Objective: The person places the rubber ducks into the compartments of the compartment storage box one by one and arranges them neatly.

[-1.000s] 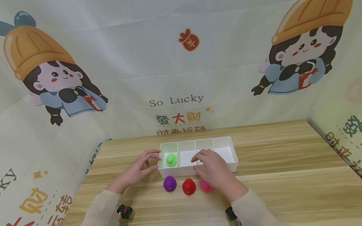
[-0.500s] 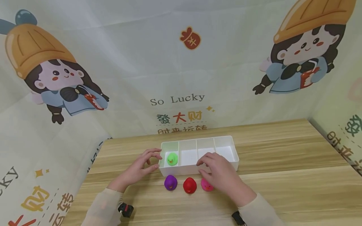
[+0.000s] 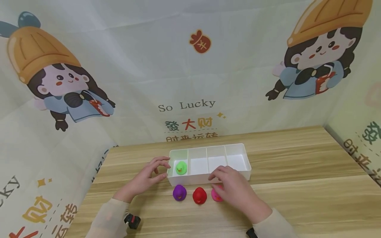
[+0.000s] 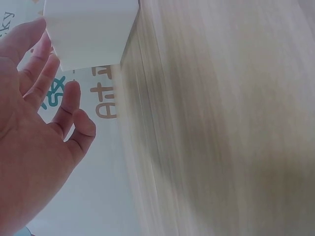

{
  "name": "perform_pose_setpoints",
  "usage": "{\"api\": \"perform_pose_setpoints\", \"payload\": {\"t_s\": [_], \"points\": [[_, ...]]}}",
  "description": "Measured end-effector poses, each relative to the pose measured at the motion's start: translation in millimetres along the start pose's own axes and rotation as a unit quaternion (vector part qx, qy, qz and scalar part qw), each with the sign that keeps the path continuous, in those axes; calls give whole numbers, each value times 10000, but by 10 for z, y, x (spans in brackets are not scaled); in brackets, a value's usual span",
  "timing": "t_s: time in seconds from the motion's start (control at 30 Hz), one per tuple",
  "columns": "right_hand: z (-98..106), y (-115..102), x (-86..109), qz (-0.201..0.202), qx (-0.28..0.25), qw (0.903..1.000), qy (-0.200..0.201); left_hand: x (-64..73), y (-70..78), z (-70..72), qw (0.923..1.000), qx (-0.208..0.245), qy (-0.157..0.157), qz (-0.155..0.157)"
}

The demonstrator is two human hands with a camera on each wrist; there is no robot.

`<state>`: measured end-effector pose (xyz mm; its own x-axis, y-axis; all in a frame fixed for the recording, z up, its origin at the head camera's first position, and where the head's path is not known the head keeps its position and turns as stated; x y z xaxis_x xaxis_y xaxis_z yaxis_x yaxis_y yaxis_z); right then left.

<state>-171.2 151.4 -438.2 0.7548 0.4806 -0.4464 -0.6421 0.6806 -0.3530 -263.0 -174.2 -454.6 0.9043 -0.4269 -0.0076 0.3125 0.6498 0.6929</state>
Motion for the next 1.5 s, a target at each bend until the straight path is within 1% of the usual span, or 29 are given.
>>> {"api": "perform_pose_setpoints", "payload": {"t_s": [0.17,0.4,0.5,0.67,0.77,0.9,1.1,1.27,1.5], "points": [[-8,2,80,76,227,9997,-46,-16,9,-18,10000,8,-56,-6],[-20,29,184,387,483,9980,129,-18,14,-32,10000,58,-54,8],[-29,43,216,421,471,9978,193,-15,18,-33,10000,65,-51,8],[-47,51,228,468,251,9985,130,12,19,15,10000,71,-39,46],[-48,51,230,447,236,9987,65,12,28,38,9999,23,-49,97],[-38,55,243,390,276,9989,-10,4,30,34,9999,-20,-78,100],[-27,73,254,361,335,9987,-100,3,19,26,9999,34,-64,84],[-25,71,241,235,182,9994,-181,4,11,21,10000,38,-47,18],[-36,49,234,39,-103,9991,-408,0,26,11,9999,54,-83,-28]]}}
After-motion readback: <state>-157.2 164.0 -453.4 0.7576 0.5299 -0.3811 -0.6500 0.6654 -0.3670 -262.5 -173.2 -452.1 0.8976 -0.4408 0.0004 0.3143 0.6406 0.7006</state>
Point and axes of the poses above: each hand's wrist, its own x-axis away from the middle knuckle, its own z-axis out of the back of the hand, y = z × x, the point moved 1 cm from there along -x, towards the middle knuckle, and after that the axes turned 11 degrees about z, right-handed, at the moved point
